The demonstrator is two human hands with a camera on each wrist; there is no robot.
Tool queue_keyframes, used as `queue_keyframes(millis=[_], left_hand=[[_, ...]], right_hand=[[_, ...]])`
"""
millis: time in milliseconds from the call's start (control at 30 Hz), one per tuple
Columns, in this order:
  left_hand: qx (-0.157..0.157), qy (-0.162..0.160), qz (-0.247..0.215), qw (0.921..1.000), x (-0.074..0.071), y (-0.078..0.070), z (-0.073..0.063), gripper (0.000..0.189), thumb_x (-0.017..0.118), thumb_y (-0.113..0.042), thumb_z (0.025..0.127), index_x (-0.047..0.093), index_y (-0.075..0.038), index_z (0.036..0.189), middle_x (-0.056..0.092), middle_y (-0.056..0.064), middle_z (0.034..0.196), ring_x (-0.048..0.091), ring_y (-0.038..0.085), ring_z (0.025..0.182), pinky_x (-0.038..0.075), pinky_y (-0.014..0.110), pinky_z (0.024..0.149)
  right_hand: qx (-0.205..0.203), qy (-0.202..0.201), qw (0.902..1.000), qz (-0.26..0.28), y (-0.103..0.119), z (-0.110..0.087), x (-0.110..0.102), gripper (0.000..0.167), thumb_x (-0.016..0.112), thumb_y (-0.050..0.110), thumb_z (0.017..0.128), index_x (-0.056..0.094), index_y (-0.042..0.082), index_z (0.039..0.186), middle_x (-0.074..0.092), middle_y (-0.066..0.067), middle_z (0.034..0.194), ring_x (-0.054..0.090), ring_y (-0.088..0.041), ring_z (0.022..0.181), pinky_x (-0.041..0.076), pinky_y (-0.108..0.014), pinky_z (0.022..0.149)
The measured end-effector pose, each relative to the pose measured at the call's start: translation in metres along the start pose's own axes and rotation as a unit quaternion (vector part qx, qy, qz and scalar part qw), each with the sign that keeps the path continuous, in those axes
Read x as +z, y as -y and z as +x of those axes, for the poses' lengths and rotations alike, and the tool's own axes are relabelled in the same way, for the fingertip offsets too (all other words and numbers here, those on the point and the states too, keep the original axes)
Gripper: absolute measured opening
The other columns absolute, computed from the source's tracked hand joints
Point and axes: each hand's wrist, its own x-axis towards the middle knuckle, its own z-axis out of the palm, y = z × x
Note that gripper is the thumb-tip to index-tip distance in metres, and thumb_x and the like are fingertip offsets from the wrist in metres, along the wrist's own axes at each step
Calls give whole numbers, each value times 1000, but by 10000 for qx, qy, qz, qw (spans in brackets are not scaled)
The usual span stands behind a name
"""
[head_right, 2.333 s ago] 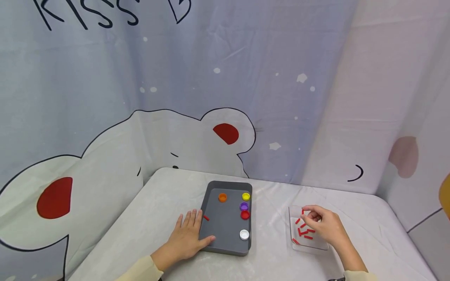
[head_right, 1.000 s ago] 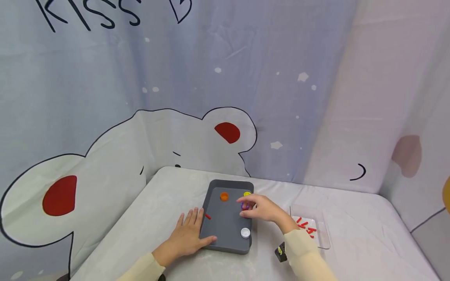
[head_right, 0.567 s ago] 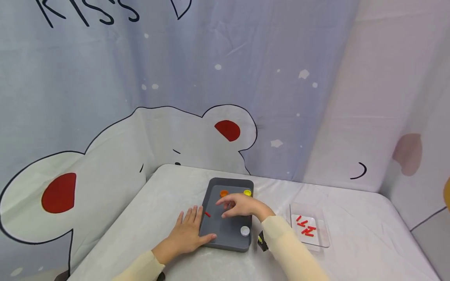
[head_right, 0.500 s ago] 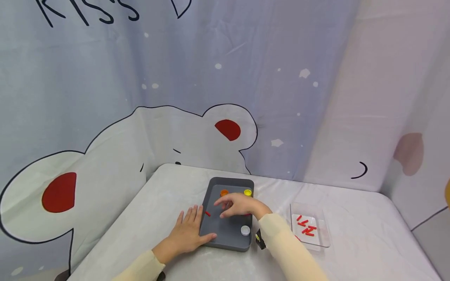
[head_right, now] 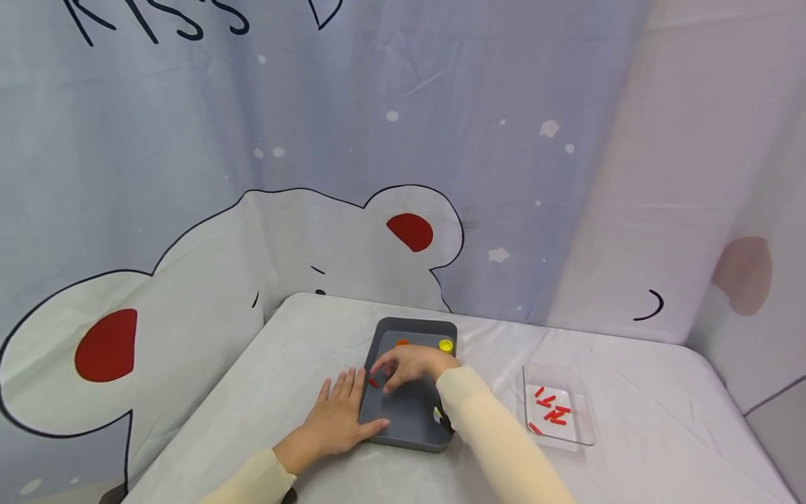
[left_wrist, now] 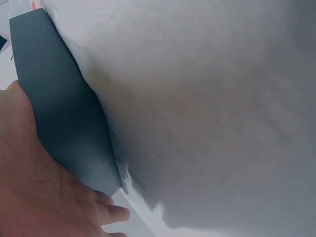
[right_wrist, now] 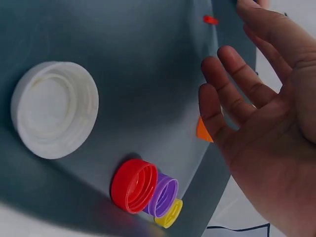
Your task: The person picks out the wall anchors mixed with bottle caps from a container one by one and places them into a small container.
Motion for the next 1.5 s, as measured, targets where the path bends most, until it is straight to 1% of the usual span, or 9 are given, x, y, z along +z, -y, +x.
queue_keyframes(millis=[100, 233, 500, 600, 667, 900, 1133, 1267, 1500], left_hand=[[5, 27, -47, 10000, -1, -2, -1, 113, 49, -80, 88, 19, 2, 160, 22, 27, 163, 20, 43, 152, 9, 62, 120], [44, -4, -109, 9999, -1, -4, -2, 111, 51, -78, 89, 21, 3, 159, 23, 28, 163, 21, 44, 152, 9, 63, 120], [167, -52, -146, 9997, 4, -3, -2, 112, 51, -78, 88, 22, 3, 159, 25, 28, 162, 22, 44, 151, 10, 64, 119], [139, 7, -116, 9998, 5, -2, -2, 111, 48, -79, 89, 19, 2, 160, 23, 27, 163, 21, 43, 152, 9, 64, 120], [139, -16, -140, 9998, 6, -2, -2, 111, 50, -78, 89, 20, 3, 159, 24, 28, 162, 22, 44, 151, 10, 64, 119], [112, -1, -151, 9998, 6, 0, -2, 112, 50, -79, 89, 20, 3, 159, 25, 28, 162, 22, 44, 151, 10, 64, 120], [16, 25, -102, 9999, 7, 2, 1, 112, 47, -80, 89, 16, 0, 161, 22, 25, 164, 20, 42, 152, 7, 62, 121], [34, -1, -177, 9998, 6, 2, 1, 112, 49, -79, 88, 19, 0, 160, 23, 26, 163, 21, 42, 152, 7, 63, 120], [32, -26, -142, 9999, 3, 3, 0, 110, 50, -78, 89, 20, 1, 160, 24, 26, 163, 22, 43, 152, 8, 63, 120]], right_hand=[[107, 52, 9999, -92, 0, 4, 1, 44, 84, 22, 84, 70, 25, 126, 65, 3, 114, 60, -14, 105, 49, -39, 95], [124, 109, 9998, -128, 0, 9, 3, 44, 84, 20, 85, 70, 24, 126, 65, 2, 114, 60, -14, 105, 49, -38, 95], [13, 21, 9992, -409, -1, 14, 10, 37, 85, 20, 84, 74, 22, 119, 62, 3, 107, 57, -12, 97, 48, -33, 90], [-123, -27, 9982, -586, -2, 17, 14, 34, 85, 20, 84, 74, 22, 116, 60, 4, 103, 55, -10, 92, 47, -29, 86], [-209, -60, 9975, -670, -2, 19, 15, 33, 85, 20, 83, 74, 21, 115, 60, 4, 101, 53, -9, 90, 47, -28, 84], [-307, -87, 9956, -877, -4, 24, 17, 31, 85, 19, 83, 74, 21, 112, 59, 3, 97, 51, -8, 85, 45, -25, 79], [-300, -132, 9955, -889, -6, 29, 16, 29, 85, 18, 83, 73, 22, 109, 58, 4, 96, 51, -9, 86, 46, -26, 80], [-334, -145, 9956, -859, -6, 30, 16, 29, 85, 17, 83, 72, 22, 108, 59, 4, 97, 52, -9, 86, 46, -27, 80], [-494, -302, 9948, -841, -6, 32, 16, 30, 87, 18, 81, 74, 19, 108, 61, 2, 94, 51, -8, 82, 45, -25, 75]])
